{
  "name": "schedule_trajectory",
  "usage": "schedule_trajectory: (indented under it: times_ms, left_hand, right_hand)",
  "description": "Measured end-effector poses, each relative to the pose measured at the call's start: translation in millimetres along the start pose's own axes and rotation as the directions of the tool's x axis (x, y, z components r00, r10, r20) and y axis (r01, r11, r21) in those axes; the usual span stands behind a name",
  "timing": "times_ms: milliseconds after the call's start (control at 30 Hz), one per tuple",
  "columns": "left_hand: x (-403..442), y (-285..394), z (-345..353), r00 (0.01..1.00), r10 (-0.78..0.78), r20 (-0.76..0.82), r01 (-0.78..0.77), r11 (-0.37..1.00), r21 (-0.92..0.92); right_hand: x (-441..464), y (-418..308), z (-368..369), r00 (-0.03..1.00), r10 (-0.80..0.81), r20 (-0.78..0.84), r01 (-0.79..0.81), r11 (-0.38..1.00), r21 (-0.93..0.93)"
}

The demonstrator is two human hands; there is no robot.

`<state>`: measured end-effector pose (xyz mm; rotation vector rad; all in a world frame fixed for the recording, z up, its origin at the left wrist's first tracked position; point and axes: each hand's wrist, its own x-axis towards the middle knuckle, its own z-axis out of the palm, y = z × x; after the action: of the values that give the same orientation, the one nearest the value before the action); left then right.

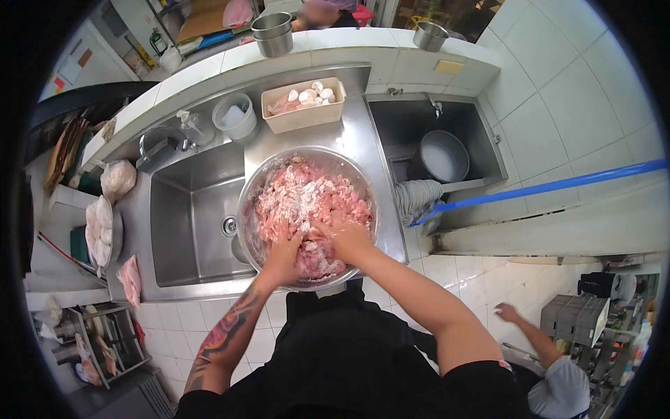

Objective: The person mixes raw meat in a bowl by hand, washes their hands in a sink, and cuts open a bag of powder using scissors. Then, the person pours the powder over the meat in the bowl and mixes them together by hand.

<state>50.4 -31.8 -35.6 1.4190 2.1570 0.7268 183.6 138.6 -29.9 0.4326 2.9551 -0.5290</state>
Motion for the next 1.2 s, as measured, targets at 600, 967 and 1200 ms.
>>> schedule_trajectory:
  times_ms: [600,967,1200]
  left_hand:
    - [66,-59,6,0.989,-0.136,-0.060,0.148,0.943,0.298]
    - [33,52,-47,0.993,-0.107,-0.054,0.107,0.994,0.003]
    - [35,79,57,0.985,0.173,0.022,-0.169,0.913,0.371]
  right_hand:
    - [2,-12,14,0.977,0.007,-0.213,0.022,0.991,0.132]
    - [47,66,-31,0.994,0.086,-0.061,-0.041,0.847,0.530]
    - [38,93,20,0.925,0.185,-0.333,0.023,0.846,0.533]
